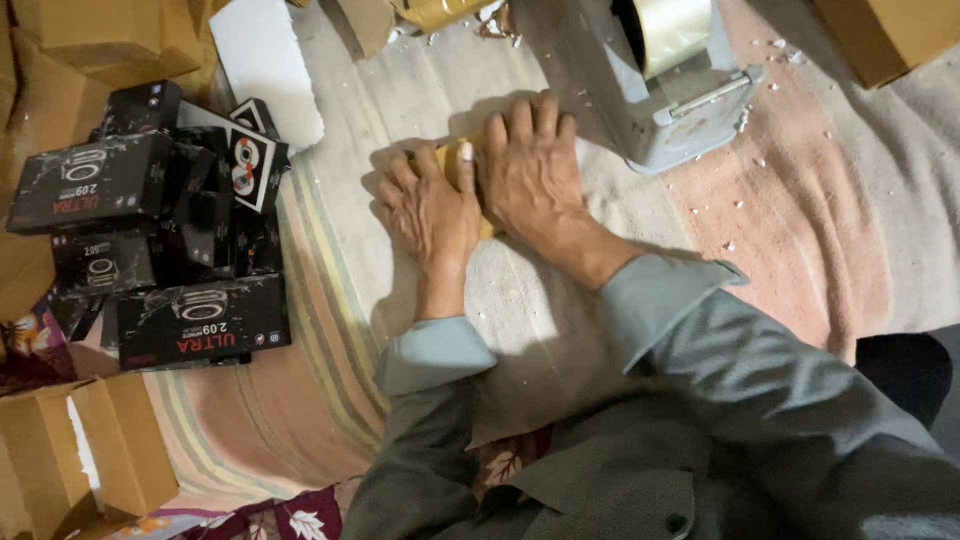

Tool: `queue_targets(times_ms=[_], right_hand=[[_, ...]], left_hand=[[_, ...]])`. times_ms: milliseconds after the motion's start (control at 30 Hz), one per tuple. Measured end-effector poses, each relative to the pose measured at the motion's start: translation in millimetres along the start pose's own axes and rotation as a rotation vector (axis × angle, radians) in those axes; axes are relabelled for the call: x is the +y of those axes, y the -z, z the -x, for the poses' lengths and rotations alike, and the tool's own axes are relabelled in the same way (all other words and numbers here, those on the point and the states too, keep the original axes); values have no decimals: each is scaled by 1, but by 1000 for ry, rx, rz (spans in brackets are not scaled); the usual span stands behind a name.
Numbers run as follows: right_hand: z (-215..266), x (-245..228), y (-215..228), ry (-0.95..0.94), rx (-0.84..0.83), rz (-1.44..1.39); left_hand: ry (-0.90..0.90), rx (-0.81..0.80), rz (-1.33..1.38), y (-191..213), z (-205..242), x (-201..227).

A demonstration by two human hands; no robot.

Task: The person unpacks smartwatch boxes to inspect the contents, including the watch, strap, and charger, then repacks them into cardboard envelopes and seals them with tape. The person repeats this process for multiple units.

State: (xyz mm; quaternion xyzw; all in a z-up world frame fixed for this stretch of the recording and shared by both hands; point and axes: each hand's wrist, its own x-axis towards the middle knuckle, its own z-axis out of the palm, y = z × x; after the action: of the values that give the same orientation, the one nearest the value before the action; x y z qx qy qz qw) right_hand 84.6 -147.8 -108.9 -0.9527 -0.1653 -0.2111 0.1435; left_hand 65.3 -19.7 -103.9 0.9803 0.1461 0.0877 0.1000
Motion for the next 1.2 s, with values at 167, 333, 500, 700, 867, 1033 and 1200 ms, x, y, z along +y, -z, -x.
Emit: queue_targets(times_ms=[167,333,500,700,867,1033,1200], right_hand=[[-23,4,-19,-29,-181,-3],[0,7,-8,79,-7,-20],[12,11,9,131,158,-79],[1,13,12,-11,-17,-120],[10,32,0,-104,-38,-131],[15,33,9,-70,27,-150],[20,26,21,-21,156,-55]], left_hand=[[-18,106,-91,-8,-14,-7],[-57,128,-20,-12,-5,-9],[-199,302,-76,-8,16,-6],[39,174,-70,-1,10,23],[23,204,58,-20,12,28],[-122,149,157,-13,16,5],[-243,160,100,-5,23,8]])
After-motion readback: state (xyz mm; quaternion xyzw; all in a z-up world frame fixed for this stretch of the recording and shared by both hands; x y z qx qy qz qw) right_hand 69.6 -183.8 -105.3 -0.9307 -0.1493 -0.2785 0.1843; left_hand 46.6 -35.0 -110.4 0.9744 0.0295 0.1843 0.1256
